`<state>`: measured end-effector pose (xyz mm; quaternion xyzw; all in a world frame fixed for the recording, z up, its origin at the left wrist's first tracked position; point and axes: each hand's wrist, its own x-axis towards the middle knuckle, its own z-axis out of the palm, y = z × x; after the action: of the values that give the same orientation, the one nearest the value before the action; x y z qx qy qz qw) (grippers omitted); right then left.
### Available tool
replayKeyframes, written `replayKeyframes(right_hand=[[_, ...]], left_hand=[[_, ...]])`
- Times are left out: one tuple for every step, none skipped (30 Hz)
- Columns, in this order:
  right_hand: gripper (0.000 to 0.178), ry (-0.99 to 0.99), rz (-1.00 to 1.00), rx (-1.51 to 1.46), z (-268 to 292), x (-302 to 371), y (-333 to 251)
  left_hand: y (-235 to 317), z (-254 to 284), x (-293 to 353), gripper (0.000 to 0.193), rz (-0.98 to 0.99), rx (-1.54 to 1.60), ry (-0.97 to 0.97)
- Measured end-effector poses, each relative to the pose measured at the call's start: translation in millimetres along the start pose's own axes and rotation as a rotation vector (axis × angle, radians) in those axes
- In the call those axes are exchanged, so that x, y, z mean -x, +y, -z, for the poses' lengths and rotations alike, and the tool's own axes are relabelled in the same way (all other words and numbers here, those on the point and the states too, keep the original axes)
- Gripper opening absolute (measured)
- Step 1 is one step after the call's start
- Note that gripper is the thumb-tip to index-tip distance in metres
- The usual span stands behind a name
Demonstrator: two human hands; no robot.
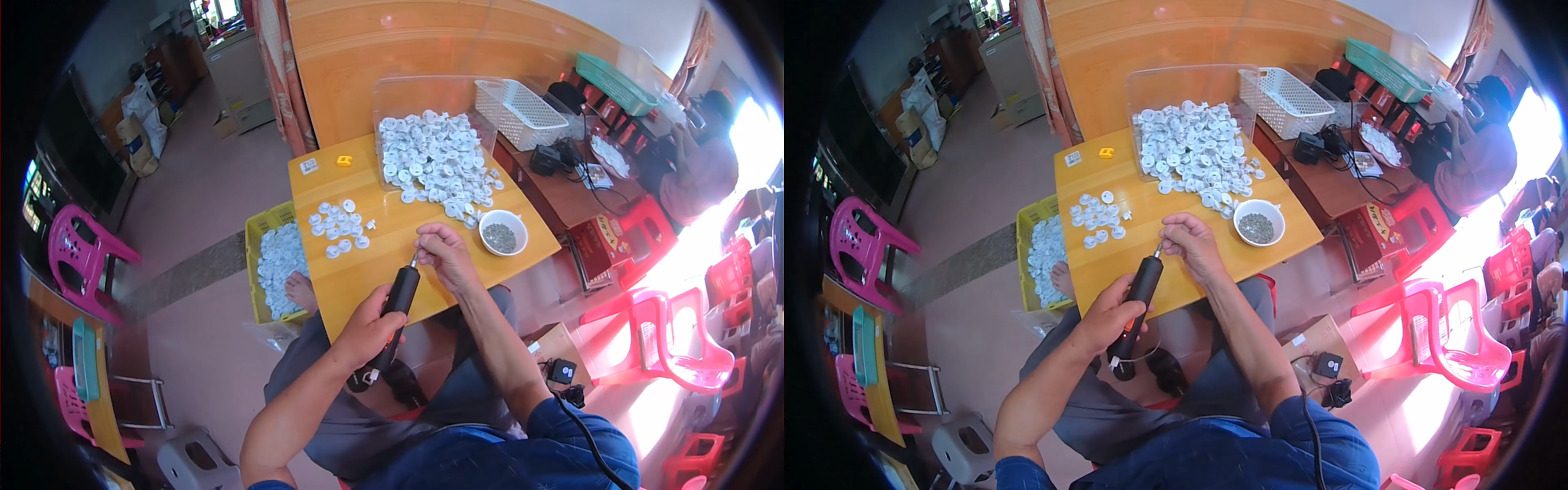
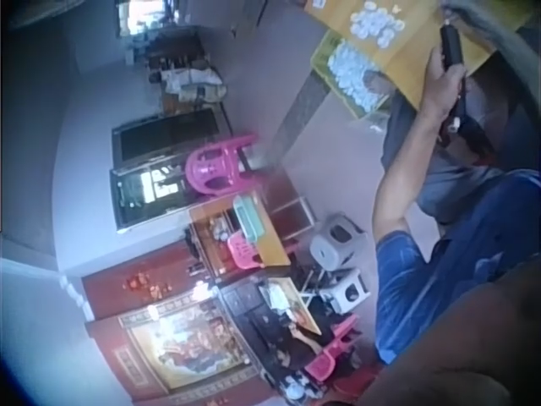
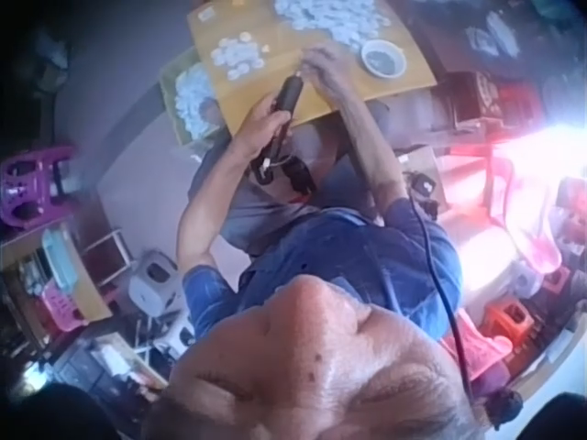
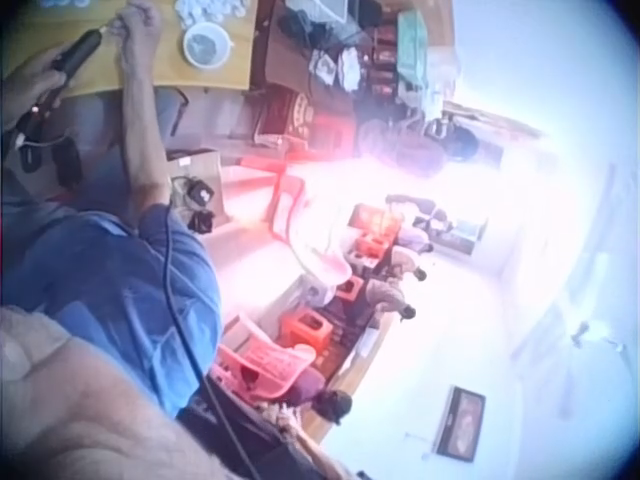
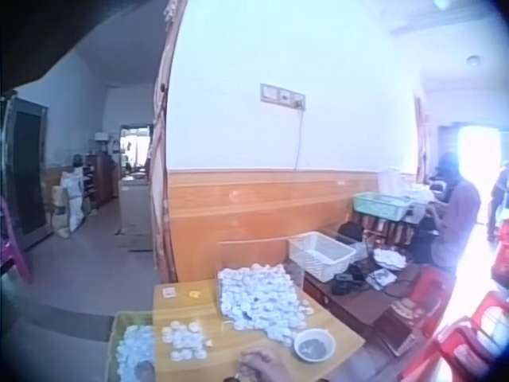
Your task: The person assembles small plastic components using an electric screwdriver to fasten screws.
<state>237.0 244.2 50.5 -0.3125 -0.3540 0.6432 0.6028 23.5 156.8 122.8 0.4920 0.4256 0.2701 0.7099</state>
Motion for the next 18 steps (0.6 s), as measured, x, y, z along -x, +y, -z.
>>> replayKeyframes(right_hand=[[0.018, 0.004, 0.002, 0.000, 0, 0, 0], [0.022, -0.009, -0.009, -0.017, 0, -1, 0], [0.026, -0.024, -0.021, -0.036, 0, -1, 0], [0.026, -0.021, -0.019, -0.036, 0, -1, 0], [0.030, -0.041, -0.026, -0.047, 1, -2, 0], [0.033, -0.063, -0.035, -0.058, -1, -2, -1], [0.033, -0.063, -0.035, -0.058, -3, -1, -1], [0.035, -0.071, -0.044, -0.068, -5, 0, -2], [0.038, -0.080, -0.054, -0.077, -7, 1, -2], [0.038, -0.082, -0.056, -0.076, -4, 0, -3], [0.037, -0.019, -0.053, -0.053, 3, 0, -3], [0.037, 0.045, -0.049, -0.030, 12, 0, -4], [0.037, 0.043, -0.052, -0.029, 22, -1, -3], [0.033, 0.119, -0.052, 0.030, 31, -3, -3], [0.030, 0.203, -0.050, 0.093, 44, -4, -1], [0.028, 0.227, -0.035, 0.084, 55, -6, 2], [0.028, 0.227, -0.036, 0.086, 65, -8, 5], [0.028, 0.259, 0.000, 0.108, 77, -11, 10]], left_hand=[[-1, -1, 0, 0.057, -0.027, -0.055, 0.014], [-3, -1, -1, 0.057, -0.026, -0.056, 0.010], [-4, -1, -1, 0.057, -0.051, -0.079, 0.020], [-5, -1, -1, 0.056, -0.077, -0.102, 0.031], [-5, -1, -2, 0.056, -0.076, -0.103, 0.028], [-5, -1, -3, 0.056, -0.089, -0.102, 0.042], [-4, 0, -4, 0.055, -0.102, -0.100, 0.057], [-4, 1, -5, 0.055, -0.101, -0.099, 0.057], [-4, 2, -5, 0.055, -0.099, -0.114, 0.077], [-4, 3, -6, 0.056, -0.097, -0.129, 0.098], [-5, 4, -6, 0.056, -0.097, -0.127, 0.101], [-6, 5, -7, 0.056, -0.134, -0.136, 0.118], [-7, 5, -7, 0.056, -0.171, -0.146, 0.137], [-5, 6, -6, 0.056, -0.170, -0.144, 0.141], [-4, 5, -7, 0.056, -0.170, -0.139, 0.130], [-2, 5, -7, 0.056, -0.170, -0.136, 0.124], [-2, 5, -7, 0.056, -0.170, -0.134, 0.124], [-1, 4, -7, 0.056, -0.169, -0.134, 0.124]])
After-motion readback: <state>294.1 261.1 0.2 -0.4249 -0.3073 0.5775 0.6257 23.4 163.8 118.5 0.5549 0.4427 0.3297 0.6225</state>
